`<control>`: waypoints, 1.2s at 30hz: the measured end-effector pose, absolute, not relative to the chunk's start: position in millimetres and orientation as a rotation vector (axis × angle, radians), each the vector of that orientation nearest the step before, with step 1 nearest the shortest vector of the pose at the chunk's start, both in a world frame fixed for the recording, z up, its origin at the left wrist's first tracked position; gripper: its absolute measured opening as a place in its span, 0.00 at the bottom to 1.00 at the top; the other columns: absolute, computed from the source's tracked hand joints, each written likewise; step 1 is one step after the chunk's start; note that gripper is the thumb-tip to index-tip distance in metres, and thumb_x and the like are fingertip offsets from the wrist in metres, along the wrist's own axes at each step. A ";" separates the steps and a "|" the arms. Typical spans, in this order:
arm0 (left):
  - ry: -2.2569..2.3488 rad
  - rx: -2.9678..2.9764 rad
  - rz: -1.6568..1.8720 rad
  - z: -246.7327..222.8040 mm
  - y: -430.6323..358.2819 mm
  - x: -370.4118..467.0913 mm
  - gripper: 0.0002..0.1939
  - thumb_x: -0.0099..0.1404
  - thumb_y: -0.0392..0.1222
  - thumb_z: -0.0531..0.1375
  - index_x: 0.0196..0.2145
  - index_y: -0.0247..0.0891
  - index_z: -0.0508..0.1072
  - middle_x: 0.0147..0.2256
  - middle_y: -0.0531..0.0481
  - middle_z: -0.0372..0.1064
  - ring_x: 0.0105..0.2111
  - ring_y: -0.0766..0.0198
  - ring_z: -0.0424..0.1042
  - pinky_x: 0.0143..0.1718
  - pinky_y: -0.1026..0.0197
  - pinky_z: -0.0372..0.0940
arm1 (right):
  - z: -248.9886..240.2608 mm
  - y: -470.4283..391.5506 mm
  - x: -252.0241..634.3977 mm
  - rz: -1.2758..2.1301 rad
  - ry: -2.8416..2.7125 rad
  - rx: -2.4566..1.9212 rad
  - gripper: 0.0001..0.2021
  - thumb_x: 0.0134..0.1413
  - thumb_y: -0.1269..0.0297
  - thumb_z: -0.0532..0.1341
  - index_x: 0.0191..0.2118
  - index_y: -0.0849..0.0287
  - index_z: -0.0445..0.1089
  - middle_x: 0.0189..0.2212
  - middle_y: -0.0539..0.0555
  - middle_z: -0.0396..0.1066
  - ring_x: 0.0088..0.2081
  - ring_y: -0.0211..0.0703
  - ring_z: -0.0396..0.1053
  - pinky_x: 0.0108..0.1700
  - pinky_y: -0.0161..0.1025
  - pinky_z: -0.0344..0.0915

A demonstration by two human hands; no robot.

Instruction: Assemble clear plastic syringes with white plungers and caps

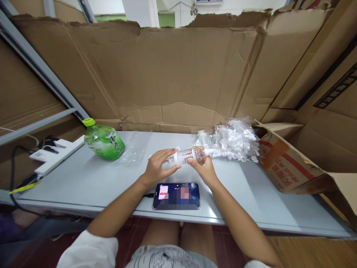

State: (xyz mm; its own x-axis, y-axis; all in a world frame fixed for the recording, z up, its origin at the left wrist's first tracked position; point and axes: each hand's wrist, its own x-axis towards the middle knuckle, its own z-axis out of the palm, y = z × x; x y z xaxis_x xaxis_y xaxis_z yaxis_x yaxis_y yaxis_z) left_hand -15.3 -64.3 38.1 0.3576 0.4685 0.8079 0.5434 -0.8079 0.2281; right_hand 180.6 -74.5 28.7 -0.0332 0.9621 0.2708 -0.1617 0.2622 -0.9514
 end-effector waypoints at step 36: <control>-1.378 -3.275 -2.128 40.0 -49.8 -24.6 0.28 0.58 0.57 0.58 0.51 0.38 0.61 0.43 0.40 0.68 0.34 0.61 0.74 0.31 0.61 0.68 | 39.3 -77.3 168.5 1.325 -0.999 -0.843 0.16 0.44 0.51 0.65 0.35 0.56 0.66 0.31 0.51 0.72 0.32 0.43 0.71 0.32 0.42 0.70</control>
